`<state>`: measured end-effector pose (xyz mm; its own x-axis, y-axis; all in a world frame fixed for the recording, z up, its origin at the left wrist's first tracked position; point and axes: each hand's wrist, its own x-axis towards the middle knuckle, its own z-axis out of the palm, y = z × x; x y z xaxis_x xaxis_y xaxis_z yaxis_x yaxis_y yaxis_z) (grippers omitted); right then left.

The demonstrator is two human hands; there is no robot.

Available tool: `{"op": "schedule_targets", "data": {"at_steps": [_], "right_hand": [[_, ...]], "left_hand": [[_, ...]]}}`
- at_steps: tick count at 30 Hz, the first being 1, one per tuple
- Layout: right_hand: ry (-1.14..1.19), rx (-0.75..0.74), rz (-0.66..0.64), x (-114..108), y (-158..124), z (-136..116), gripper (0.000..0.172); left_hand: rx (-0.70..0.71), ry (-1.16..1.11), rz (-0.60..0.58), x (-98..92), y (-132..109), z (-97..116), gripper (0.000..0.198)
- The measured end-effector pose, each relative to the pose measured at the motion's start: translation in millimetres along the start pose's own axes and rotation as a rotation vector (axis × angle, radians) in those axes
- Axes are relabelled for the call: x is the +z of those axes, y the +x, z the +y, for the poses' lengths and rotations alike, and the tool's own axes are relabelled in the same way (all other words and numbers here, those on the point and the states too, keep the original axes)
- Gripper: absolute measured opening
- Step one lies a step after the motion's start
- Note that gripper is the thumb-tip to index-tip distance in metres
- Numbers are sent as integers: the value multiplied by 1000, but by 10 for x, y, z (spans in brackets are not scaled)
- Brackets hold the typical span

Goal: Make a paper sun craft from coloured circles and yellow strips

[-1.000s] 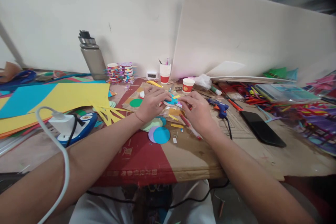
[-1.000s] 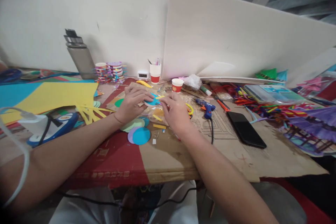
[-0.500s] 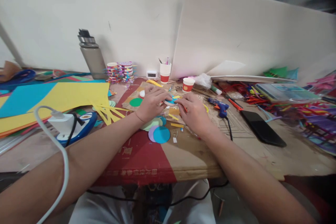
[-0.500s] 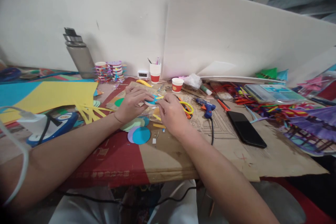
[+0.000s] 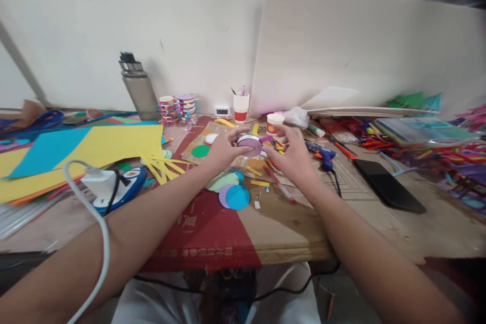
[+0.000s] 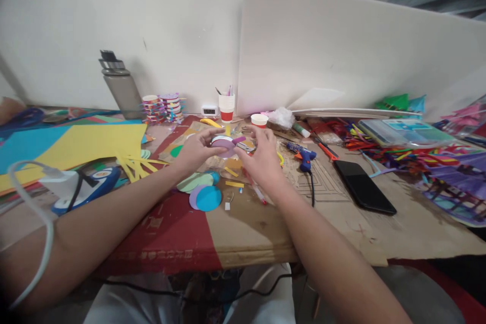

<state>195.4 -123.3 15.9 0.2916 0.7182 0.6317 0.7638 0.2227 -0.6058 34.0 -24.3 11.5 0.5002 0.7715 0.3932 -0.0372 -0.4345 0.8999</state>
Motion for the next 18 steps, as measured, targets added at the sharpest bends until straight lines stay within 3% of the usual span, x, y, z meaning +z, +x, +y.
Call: {"op": "schedule_targets", "data": {"at_steps": [4,8,11,16,18], "right_hand": [[183,197,-82,76,16,66,61],[426,353,-210,170,1,28,50],[542,474,-199,193,-3,-18,49],[770,617,-152,203,-5,-39,64],[819,627,-168,215,-9,-38,58]], "left_hand": [[-121,-311,-26,47,10,-51,51],[-136,-416,-49,90,-14,-72,43],[-153,-425,-60,110,-41,-43,39],[-218,-517,1,136,-46,0,43],[-229,-561,36,144,-36,6,47]]}}
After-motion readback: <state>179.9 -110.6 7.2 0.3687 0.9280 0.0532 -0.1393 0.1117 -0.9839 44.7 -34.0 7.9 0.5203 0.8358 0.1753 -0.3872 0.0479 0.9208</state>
